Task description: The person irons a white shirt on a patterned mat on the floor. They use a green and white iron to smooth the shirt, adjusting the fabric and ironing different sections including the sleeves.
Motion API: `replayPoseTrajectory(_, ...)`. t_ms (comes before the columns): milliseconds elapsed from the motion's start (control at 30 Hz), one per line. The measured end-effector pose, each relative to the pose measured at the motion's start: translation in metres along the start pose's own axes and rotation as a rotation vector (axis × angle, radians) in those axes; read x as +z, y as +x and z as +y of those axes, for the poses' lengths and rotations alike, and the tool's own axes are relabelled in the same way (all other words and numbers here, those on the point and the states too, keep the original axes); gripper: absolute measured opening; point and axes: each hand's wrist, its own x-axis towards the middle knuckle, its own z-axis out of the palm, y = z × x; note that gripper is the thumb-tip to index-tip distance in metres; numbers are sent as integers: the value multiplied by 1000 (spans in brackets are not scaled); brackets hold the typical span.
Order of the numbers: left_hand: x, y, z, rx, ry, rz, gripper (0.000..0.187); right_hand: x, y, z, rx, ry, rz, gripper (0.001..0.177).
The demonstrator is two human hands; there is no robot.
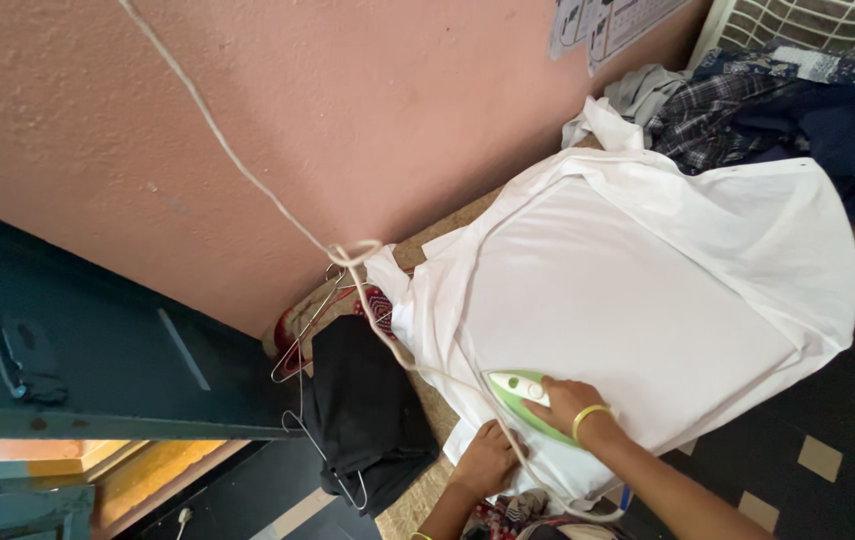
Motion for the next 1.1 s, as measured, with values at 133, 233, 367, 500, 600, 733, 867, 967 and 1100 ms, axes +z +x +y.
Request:
replayPoseTrajectory(133, -7, 4, 5, -188, -155, -91, 24, 2, 6, -13, -29, 13, 16, 64)
replayPoseTrajectory(233, -2, 6, 6, -312, -188, -16, 24, 2, 4, -14, -18, 21, -11, 64)
replayPoseTrajectory(367, 5, 14, 8, -426, -200, 72, 26, 3, -20, -1, 38, 43, -34, 65)
replayPoseTrajectory(500, 2, 18, 14, -468, -239, 207, 27, 8, -55, 21, 113, 56, -35, 60)
replayPoseTrajectory(600, 1, 32, 15, -513, -205, 232, 32, 11, -66, 28, 121, 47, -2, 58)
replayPoseTrajectory(733, 8, 56, 6, -539, -174, 228, 50, 9, -51, 30, 178, 64, 73, 57)
replayPoseTrajectory(867, 22, 79, -7, -556, -85, 137, 73, -11, -6, 45, 165, 100, 154, 57)
replayPoseTrajectory(967, 31, 97, -18, -643, -27, -84, 86, -33, 35, 65, 167, 92, 241, 60)
replayPoseTrajectory(1100, 38, 120, -24, -726, 49, -205, 93, -64, 78, 94, 183, 72, 271, 61)
